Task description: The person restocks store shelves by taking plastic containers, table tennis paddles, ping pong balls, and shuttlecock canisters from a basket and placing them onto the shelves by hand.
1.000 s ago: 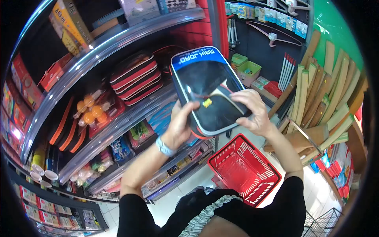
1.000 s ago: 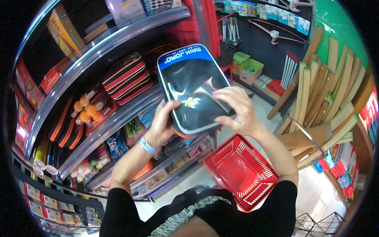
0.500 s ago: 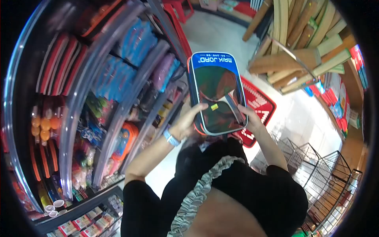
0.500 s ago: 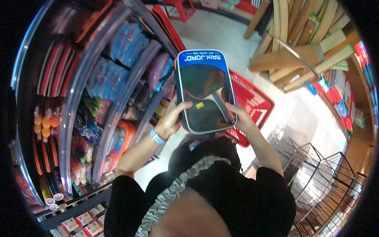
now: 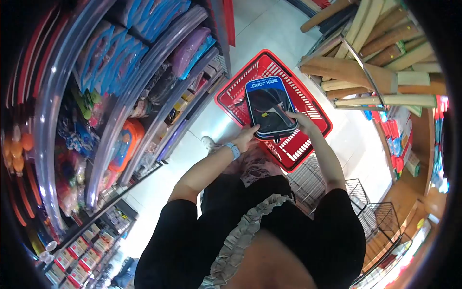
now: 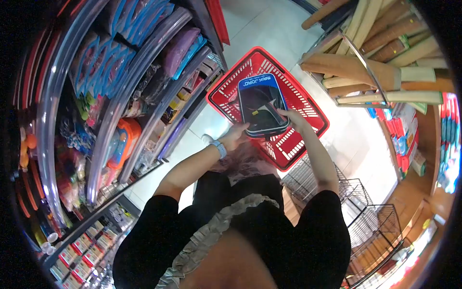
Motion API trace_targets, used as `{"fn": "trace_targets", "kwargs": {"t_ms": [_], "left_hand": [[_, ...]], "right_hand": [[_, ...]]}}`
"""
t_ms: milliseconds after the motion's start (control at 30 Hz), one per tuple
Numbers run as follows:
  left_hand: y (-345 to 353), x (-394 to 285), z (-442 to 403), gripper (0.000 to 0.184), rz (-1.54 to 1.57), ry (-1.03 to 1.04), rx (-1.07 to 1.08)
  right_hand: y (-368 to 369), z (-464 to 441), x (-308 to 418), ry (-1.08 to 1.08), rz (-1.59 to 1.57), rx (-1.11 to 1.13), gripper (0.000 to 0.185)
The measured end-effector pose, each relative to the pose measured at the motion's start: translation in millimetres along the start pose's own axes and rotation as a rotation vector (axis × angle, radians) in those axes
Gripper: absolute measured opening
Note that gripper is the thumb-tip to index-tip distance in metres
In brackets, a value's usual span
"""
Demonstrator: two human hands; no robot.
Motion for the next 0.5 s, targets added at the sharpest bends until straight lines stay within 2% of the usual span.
{"fn": "trace_targets", "kwargs": {"t_ms": [33, 133, 267, 333, 367, 400, 433, 467, 500], "left_hand": [[-2, 2, 5, 0.044, -0.031, -0.006, -0.03], [-8, 4, 29, 0.032, -0.134, 0.02, 0.04], [-52, 40, 33, 0.036, 0.186, 0.017, 0.199], [-72, 40, 64, 0.033, 0.258, 0.018, 0.01], [-82, 35, 80, 0.031, 0.295, 0.04, -0.088], [-98, 43, 82, 0.036, 0.369, 0.063, -0.089], [-112, 51, 84, 0.041, 0.44, 0.1, -0.091], [-119, 48, 102, 0.038, 0.42, 0.142, -0.169], [-132, 56, 101, 0.035, 0.446, 0.173, -0.179]], "right_hand": [[-6, -19, -6, 0.032, 0.02, 0.045, 0.039], [-19, -70, -25, 0.11, 0.161, 0.11, 0.041], [-38, -113, -38, -0.022, 0.511, 0.012, 0.043], [-41, -115, -38, -0.144, 0.717, 0.027, 0.047], [-36, -115, -38, -0.255, 0.803, 0.024, 0.047], [-8, -92, -18, -0.439, 0.789, 0.062, 0.05], [-9, -90, -21, -0.375, 0.983, 0.03, 0.048], [-37, -130, -66, -0.48, 0.892, 0.066, 0.052], [-8, -96, -44, -0.332, 0.944, 0.127, 0.059]]}}
Point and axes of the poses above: each hand's wrist, its own z-axis away from the middle knuckle, its own y-axis out of the palm, x = y × z, the point moved 9 cm from there along -z, towards the middle knuckle, and after that the axes turned 8 degrees about -y, right-handed, at the moved point
